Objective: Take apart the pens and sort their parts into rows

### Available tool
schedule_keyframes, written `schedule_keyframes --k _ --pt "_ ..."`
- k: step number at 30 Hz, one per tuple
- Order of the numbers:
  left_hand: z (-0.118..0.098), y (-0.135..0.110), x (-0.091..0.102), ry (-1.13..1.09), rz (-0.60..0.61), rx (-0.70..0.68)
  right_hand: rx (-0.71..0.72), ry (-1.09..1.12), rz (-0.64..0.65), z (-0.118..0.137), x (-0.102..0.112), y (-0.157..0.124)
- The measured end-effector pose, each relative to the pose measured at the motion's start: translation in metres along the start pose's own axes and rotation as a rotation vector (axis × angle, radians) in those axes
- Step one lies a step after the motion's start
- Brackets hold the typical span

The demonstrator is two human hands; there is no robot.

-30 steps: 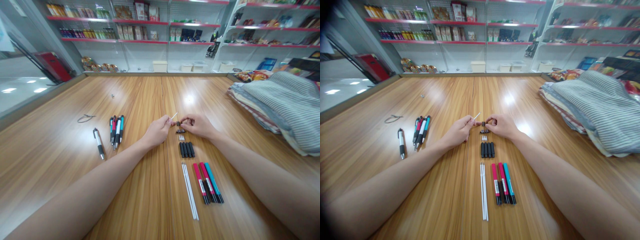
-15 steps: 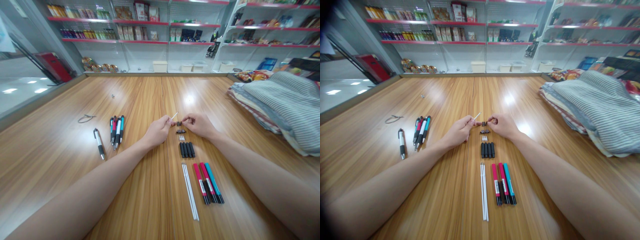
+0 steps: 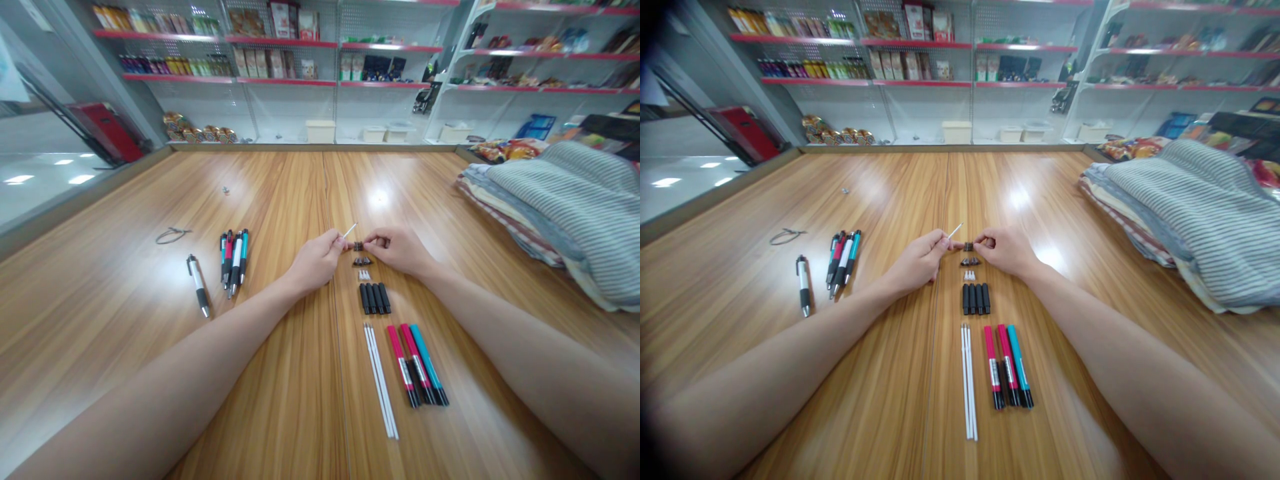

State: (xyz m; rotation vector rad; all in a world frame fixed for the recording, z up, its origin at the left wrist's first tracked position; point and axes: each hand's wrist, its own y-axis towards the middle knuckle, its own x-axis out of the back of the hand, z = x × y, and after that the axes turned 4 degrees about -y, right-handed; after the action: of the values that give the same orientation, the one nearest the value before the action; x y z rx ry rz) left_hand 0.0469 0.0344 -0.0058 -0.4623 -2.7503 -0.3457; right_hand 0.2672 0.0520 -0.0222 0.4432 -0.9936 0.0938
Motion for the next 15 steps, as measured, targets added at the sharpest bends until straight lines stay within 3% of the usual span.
schedule_keyframes --k 15 --pt "0.0014 0.0004 0.0008 0.035 0.018 -0.037 -0.004 0.014 0.008 -0.0001 0.0004 0.0005"
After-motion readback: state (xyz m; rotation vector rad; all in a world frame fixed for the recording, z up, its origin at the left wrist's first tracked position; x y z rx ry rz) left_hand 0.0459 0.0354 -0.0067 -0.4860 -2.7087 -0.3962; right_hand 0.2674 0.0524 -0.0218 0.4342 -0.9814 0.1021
